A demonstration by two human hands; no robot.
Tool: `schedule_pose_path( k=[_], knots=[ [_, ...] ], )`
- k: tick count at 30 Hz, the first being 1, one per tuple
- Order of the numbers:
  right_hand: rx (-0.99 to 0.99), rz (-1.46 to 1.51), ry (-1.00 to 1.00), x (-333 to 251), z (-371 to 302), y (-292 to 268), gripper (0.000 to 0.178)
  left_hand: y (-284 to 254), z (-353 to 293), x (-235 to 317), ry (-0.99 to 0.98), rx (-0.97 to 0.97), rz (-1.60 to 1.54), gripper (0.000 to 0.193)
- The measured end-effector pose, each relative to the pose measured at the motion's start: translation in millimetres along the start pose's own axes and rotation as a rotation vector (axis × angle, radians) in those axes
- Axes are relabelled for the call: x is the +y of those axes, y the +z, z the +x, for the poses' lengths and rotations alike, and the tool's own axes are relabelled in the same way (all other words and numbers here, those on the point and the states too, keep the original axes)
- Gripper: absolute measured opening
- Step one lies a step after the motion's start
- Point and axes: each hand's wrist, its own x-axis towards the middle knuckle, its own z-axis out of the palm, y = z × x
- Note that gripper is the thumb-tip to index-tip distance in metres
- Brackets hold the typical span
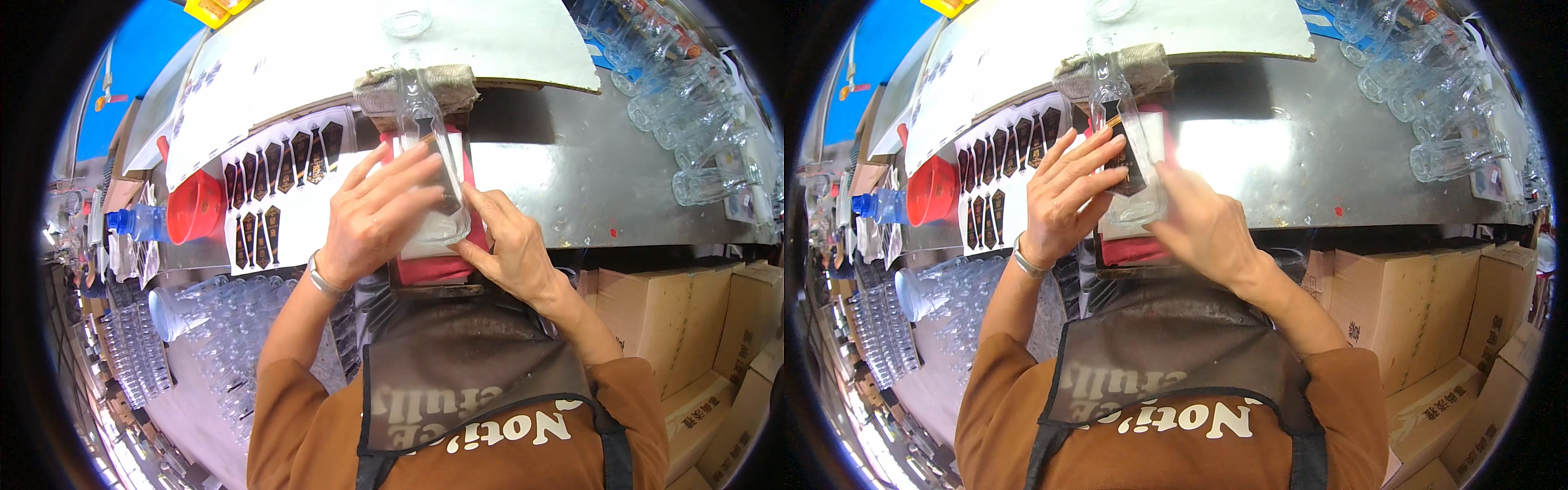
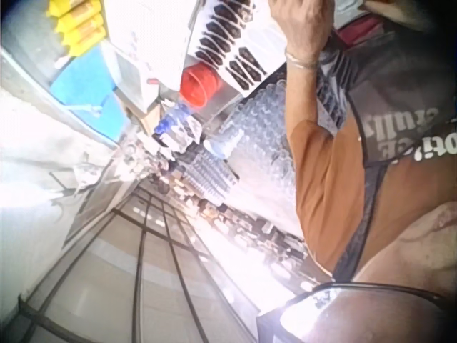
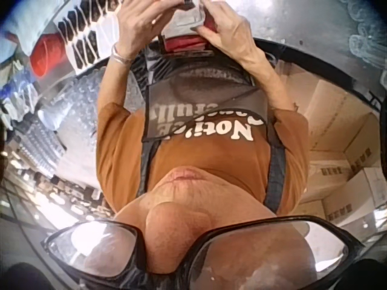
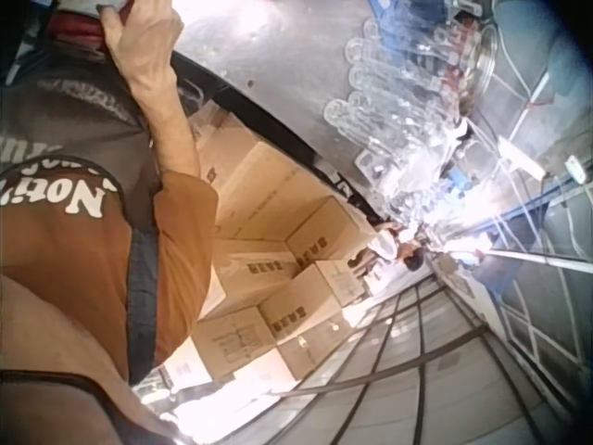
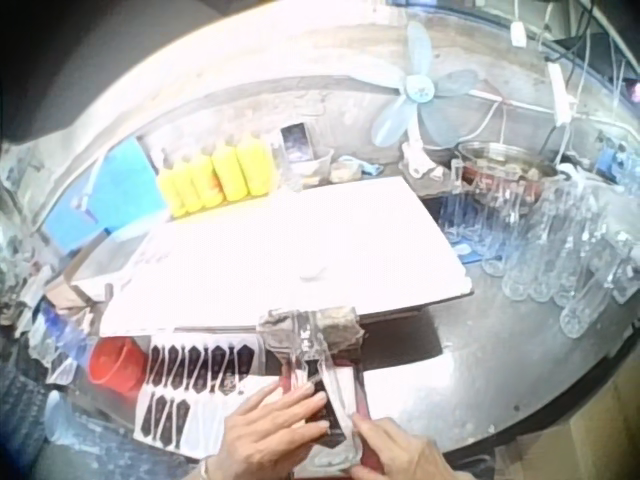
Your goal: The person repeatedly picks up clear plastic bottles, places them on a red pad, applies a dark rectangular label to the bottle, and wipes the label with a black pad. The person then sets the labeled bottle aside and repeats the process with another bottle.
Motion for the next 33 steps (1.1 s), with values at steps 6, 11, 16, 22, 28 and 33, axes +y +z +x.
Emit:
schedule_pose_path(
  k=[6,11,16,22,28,33],
  knots=[
    [-0.172,0.324,0.179,14,13,-19,0.061,-5,3,-2,-0.108,0.071,-0.252,0.024],
    [-0.202,0.604,0.443,15,44,-10,0.055,16,13,-8,-0.353,0.126,-0.126,0.054],
    [-0.198,0.383,0.373,2,57,-10,0.051,19,12,-7,-0.408,0.143,-0.217,0.061],
    [-0.197,0.384,0.382,5,59,-9,0.049,20,12,-9,-0.409,0.147,-0.207,0.060],
    [-0.233,0.408,0.401,5,59,-12,0.051,18,14,-7,-0.409,0.141,-0.210,0.061],
    [-0.231,0.460,0.395,13,54,-9,0.053,19,11,-6,-0.442,0.138,-0.252,0.064]
  ],
)
